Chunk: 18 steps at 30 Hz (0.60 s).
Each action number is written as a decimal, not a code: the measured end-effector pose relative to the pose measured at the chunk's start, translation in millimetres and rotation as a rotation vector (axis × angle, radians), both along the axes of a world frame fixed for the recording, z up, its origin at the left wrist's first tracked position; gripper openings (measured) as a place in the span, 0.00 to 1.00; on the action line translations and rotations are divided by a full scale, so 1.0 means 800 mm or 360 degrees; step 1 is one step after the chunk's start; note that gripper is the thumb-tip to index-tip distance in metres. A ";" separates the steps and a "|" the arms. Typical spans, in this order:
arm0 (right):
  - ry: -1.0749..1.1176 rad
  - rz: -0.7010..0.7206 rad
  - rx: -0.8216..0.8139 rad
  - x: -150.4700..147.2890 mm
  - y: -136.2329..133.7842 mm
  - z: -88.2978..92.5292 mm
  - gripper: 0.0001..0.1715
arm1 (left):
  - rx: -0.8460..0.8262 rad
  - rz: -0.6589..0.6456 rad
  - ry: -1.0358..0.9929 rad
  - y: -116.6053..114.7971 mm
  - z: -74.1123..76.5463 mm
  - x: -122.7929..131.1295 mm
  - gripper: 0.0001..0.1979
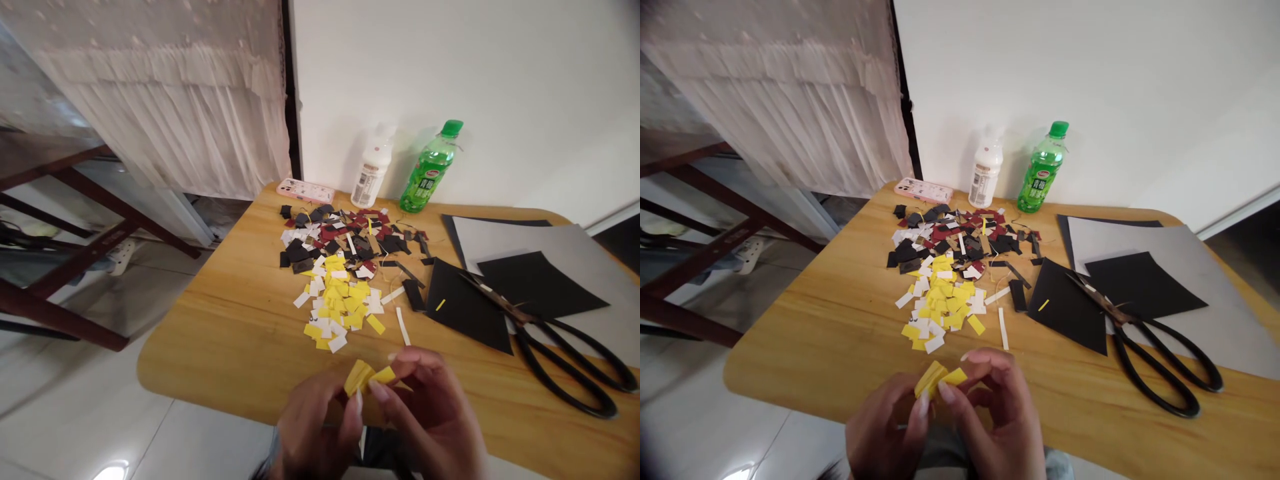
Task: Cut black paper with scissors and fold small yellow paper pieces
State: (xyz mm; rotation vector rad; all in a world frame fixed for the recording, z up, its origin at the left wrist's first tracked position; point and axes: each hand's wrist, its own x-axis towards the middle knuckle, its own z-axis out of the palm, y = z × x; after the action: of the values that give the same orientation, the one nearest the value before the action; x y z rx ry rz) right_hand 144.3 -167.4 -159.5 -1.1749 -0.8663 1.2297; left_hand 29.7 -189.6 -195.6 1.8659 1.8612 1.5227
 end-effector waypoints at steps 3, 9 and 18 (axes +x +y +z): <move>-0.0034 -0.0012 0.0055 0.000 0.000 -0.002 0.16 | 0.0065 -0.0078 -0.0020 0.001 -0.002 -0.001 0.08; -0.0054 -0.0061 0.0140 -0.001 -0.005 -0.017 0.18 | -0.0031 0.0045 -0.0074 0.000 -0.004 0.006 0.04; -0.0020 -0.0023 0.0148 -0.007 -0.009 -0.001 0.14 | -0.0087 0.0043 -0.0197 -0.001 -0.003 0.011 0.09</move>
State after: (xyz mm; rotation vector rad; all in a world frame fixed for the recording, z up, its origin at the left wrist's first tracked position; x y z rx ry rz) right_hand 138.8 -174.2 -160.7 -1.1133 -0.9135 1.1592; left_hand 38.3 -190.2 -198.3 1.6895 1.8606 1.5411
